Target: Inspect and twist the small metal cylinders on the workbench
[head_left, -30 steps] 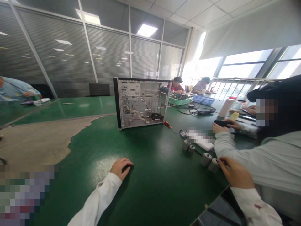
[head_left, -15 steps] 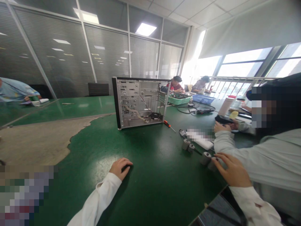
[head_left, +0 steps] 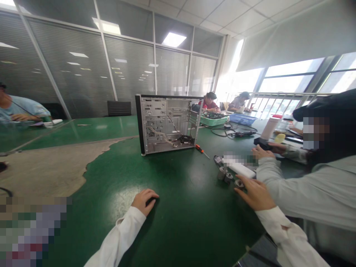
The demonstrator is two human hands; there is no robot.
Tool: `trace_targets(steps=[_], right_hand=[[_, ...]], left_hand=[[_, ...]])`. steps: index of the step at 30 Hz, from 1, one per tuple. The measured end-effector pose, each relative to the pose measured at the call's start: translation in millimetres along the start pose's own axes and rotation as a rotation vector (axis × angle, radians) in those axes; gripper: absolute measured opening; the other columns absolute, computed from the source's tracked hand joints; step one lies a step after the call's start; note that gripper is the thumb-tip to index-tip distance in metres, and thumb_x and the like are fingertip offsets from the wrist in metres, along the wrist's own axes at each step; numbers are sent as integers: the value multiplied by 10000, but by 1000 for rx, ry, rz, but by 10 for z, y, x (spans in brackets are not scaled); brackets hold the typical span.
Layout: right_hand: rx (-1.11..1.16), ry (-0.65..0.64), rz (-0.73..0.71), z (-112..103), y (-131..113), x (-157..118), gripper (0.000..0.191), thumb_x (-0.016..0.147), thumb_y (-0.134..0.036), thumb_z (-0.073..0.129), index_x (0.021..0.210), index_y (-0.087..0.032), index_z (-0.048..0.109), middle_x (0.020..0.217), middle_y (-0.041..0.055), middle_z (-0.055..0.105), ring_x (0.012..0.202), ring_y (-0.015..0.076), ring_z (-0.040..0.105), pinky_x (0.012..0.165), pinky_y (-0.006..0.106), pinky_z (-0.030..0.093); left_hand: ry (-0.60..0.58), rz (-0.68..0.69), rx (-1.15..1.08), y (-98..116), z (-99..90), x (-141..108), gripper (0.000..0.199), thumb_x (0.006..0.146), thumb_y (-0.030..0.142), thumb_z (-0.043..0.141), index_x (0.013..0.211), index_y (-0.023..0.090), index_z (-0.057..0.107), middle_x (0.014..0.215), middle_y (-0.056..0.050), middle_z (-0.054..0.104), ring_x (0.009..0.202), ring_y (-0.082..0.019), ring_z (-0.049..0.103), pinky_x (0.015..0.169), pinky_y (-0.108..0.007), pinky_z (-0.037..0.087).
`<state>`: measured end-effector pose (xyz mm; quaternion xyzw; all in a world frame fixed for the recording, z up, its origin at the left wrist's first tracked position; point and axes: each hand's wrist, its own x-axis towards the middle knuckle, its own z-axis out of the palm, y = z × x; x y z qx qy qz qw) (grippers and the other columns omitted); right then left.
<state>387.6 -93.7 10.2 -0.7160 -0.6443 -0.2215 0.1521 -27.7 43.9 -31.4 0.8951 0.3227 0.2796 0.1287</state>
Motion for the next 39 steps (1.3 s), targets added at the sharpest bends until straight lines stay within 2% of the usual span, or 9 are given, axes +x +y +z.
trace_targets(steps=[4, 8, 13, 17, 20, 24, 29, 33, 39], right_hand=[[192, 81, -69, -183, -525, 166, 402, 722, -357, 470, 1071, -158, 442, 940, 92, 596, 837, 215, 551, 766, 361, 363], [505, -59, -298, -227, -1325, 389, 424, 717, -306, 494, 1107, -170, 398, 920, 74, 592, 824, 186, 543, 779, 341, 348], [679, -186, -461, -28, -2244, 761, 537, 639, -277, 580, 1128, -186, 377, 906, 47, 588, 853, 188, 528, 795, 336, 334], [798, -217, -481, 259, -2677, 959, 589, 621, -268, 591, 1151, -190, 347, 935, 48, 572, 884, 195, 517, 787, 332, 350], [896, -229, -440, 491, -2768, 944, 683, 613, -262, 591, 1208, -163, 269, 1004, 77, 537, 931, 204, 490, 799, 340, 363], [967, -218, -417, 679, -2659, 816, 740, 596, -219, 582, 1239, -134, 225, 1062, 105, 488, 969, 210, 454, 849, 362, 348], [1027, -214, -393, 698, -2545, 787, 655, 606, -132, 504, 1215, -161, 265, 1020, 79, 500, 920, 183, 475, 848, 352, 364], [1022, -221, -404, 712, -2551, 836, 641, 595, -139, 507, 1198, -181, 292, 996, 71, 512, 907, 197, 478, 824, 374, 373], [1010, -233, -413, 727, -2534, 841, 634, 599, -145, 514, 1196, -176, 301, 997, 72, 511, 906, 198, 469, 817, 368, 370]], left_hand=[[-4, -8, -21, 16, -5, 7, 188, 718, 198, 432, 796, 191, 603, 819, -47, 608, 792, -166, 547, 723, -315, 428], [-2, -31, -37, 28, -10, -1, 187, 709, 187, 435, 811, 190, 592, 824, -47, 606, 804, -171, 542, 731, -322, 426], [145, -171, -19, 25, -3, -64, 383, 666, 139, 443, 1047, 166, 469, 933, -76, 555, 866, -188, 524, 774, -362, 422], [347, -252, -18, 11, 33, -100, 497, 647, 139, 434, 1137, 153, 351, 1010, -102, 495, 939, -213, 496, 820, -408, 395], [390, -272, -25, 19, 38, -103, 527, 658, 176, 442, 1165, 142, 300, 1066, -124, 461, 977, -231, 479, 810, -421, 403], [328, -223, 13, 54, -9, -77, 553, 697, 237, 465, 1194, 112, 257, 1101, -152, 451, 998, -232, 473, 826, -404, 403], [293, -212, 104, 48, -24, 15, 582, 703, 283, 489, 1211, 123, 254, 1104, -153, 477, 1011, -246, 471, 841, -424, 384], [270, -252, 155, 23, -14, 73, 567, 699, 277, 499, 1205, 151, 277, 1086, -131, 508, 986, -240, 491, 812, -412, 399], [249, -216, 219, 45, -46, 95, 397, 719, 250, 479, 1102, 184, 398, 1046, -87, 538, 966, -213, 502, 805, -364, 404]])
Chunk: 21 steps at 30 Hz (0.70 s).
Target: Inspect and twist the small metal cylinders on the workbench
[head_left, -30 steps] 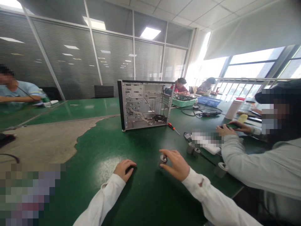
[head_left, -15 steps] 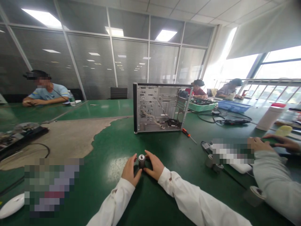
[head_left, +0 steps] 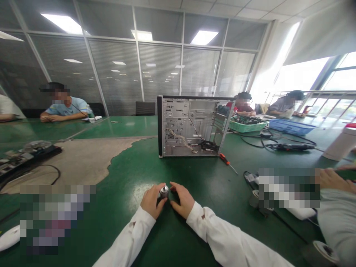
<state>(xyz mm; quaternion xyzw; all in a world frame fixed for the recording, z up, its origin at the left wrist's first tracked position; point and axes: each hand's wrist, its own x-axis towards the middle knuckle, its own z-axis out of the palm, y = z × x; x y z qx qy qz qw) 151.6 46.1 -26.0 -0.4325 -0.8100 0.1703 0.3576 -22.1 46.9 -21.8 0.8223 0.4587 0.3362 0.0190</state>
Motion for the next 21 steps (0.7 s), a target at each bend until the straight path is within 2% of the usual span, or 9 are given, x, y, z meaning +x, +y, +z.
trace_targets(steps=[6, 11, 15, 21], right_hand=[[-55, -29, -14, -27, -21, -15, 620, 617, -150, 503, 1202, -172, 299, 1024, 82, 498, 936, 211, 441, 819, 368, 355], [-60, -41, -19, -24, -28, -25, 628, 615, -151, 509, 1206, -156, 298, 1013, 90, 502, 931, 217, 440, 812, 376, 357], [-10, -22, -105, -38, -61, -40, 623, 635, -146, 491, 1219, -156, 275, 1060, 101, 479, 967, 214, 430, 834, 385, 354], [102, -3, -231, -137, -206, -73, 617, 634, -116, 487, 1214, -160, 283, 1149, 118, 391, 1004, 201, 418, 869, 368, 360]], left_hand=[[-12, 28, 18, 41, -23, 5, 300, 721, 241, 478, 1016, 186, 467, 991, -72, 555, 933, -205, 511, 776, -349, 411], [13, -78, -109, 44, -45, -13, 301, 692, 246, 523, 981, 186, 468, 962, -57, 562, 901, -190, 521, 784, -339, 413], [97, -220, -415, 18, 9, -38, 343, 660, 267, 554, 978, 195, 446, 970, -52, 548, 836, -167, 544, 752, -315, 429], [129, -464, -1079, -8, 81, -35, 488, 569, 282, 656, 976, 189, 403, 829, -53, 615, 728, -166, 589, 691, -298, 440]])
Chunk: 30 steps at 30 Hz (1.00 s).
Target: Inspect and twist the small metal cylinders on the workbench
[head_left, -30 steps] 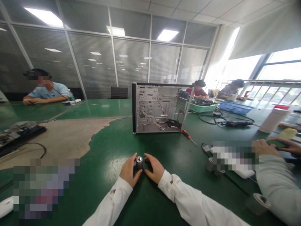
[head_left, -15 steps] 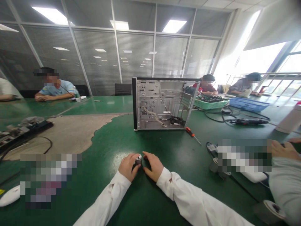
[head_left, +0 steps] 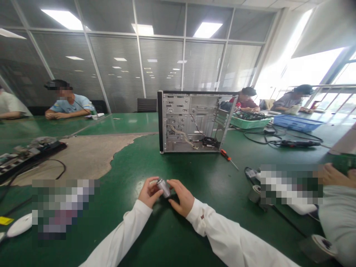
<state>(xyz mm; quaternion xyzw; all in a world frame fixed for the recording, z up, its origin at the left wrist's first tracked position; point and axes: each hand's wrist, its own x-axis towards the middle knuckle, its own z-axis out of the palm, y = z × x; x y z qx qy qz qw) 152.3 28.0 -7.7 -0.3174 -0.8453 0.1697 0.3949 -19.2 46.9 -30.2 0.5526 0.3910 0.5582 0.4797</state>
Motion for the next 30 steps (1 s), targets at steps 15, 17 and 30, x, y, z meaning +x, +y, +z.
trace_targets(steps=[15, 17, 30], right_hand=[[133, 105, -70, 60, -68, -40, 576, 635, -127, 519, 1180, -188, 341, 1156, 116, 403, 838, 155, 513, 626, 259, 483], [100, 101, -85, 36, -88, -35, 531, 663, -131, 502, 1171, -195, 363, 1156, 104, 427, 923, 170, 497, 669, 262, 481], [56, 182, -54, 8, -111, -34, 468, 666, -215, 560, 1109, -190, 413, 997, 76, 554, 801, 140, 554, 692, 251, 475]], left_hand=[[14, -323, -399, 9, -6, -8, 386, 506, 267, 720, 833, 130, 566, 785, -39, 599, 665, -149, 578, 601, -272, 451], [-22, -342, -367, 43, 0, -17, 373, 514, 268, 717, 825, 127, 566, 785, -38, 599, 661, -149, 580, 601, -275, 451], [-205, -418, -193, 99, 39, -14, 438, 472, 410, 706, 733, 106, 530, 536, 0, 602, 462, -105, 545, 500, -236, 391]])
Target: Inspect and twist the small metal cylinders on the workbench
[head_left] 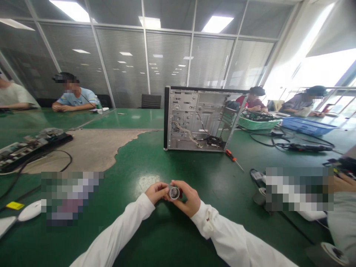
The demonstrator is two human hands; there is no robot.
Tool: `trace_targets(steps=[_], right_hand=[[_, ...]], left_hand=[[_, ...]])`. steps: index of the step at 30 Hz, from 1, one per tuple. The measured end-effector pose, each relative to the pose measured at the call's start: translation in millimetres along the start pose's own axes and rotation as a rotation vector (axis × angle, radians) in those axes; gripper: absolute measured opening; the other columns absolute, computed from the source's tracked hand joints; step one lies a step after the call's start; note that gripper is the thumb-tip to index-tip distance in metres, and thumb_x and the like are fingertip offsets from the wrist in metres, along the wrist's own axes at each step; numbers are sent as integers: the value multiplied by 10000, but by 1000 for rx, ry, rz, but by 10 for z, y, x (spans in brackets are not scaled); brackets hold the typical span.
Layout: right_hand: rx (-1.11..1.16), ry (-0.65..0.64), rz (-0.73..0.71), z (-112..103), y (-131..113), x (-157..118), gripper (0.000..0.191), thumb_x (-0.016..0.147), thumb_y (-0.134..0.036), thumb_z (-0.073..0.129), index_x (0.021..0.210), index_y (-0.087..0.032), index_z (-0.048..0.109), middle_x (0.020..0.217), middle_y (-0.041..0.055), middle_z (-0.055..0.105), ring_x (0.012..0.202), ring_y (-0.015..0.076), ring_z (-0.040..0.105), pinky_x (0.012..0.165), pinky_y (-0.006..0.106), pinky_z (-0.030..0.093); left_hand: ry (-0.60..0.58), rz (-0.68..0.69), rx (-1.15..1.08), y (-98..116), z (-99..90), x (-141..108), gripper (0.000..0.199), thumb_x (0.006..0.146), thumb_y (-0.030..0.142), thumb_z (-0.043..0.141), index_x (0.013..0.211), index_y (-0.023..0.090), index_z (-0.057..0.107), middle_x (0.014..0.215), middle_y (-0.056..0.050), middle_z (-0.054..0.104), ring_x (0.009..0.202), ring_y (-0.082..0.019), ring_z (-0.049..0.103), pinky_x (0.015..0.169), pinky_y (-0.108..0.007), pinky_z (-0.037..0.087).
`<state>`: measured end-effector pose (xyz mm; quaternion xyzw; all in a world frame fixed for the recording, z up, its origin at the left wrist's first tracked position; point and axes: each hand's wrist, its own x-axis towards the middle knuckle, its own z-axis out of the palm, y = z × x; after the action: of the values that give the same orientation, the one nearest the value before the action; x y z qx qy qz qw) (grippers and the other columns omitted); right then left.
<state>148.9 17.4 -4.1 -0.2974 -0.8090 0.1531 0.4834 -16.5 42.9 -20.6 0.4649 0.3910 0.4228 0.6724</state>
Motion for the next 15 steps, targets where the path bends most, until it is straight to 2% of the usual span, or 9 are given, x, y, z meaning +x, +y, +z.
trace_targets(steps=[2, 5, 11, 15], right_hand=[[7, 7, 42, 4, 24, -13, 499, 651, -211, 567, 1120, -193, 397, 978, 70, 561, 678, 116, 560, 609, 230, 483], [4, 13, 69, 10, 47, -26, 520, 635, -198, 573, 1122, -195, 391, 949, 60, 575, 633, 109, 553, 596, 229, 480], [-9, 11, 112, 24, 61, -34, 494, 645, -246, 576, 1104, -182, 406, 836, 41, 585, 572, 100, 528, 561, 222, 467], [28, -12, 135, 37, 74, -38, 513, 654, -246, 569, 1127, -184, 381, 736, 14, 558, 558, 102, 511, 552, 231, 460]], left_hand=[[-73, 0, 58, 18, 12, -11, 444, 498, 436, 683, 744, 100, 530, 541, -13, 617, 485, -116, 562, 516, -236, 386], [-158, 12, 141, 46, 36, -32, 450, 558, 468, 630, 782, 91, 532, 524, -20, 622, 497, -120, 575, 517, -224, 369], [-164, 32, 143, 84, 91, -70, 492, 617, 486, 572, 916, 107, 476, 521, -2, 614, 449, -131, 579, 466, -209, 329], [-184, 21, 44, 99, 96, -84, 460, 643, 473, 550, 926, 117, 483, 618, -33, 623, 429, -146, 577, 455, -230, 349]])
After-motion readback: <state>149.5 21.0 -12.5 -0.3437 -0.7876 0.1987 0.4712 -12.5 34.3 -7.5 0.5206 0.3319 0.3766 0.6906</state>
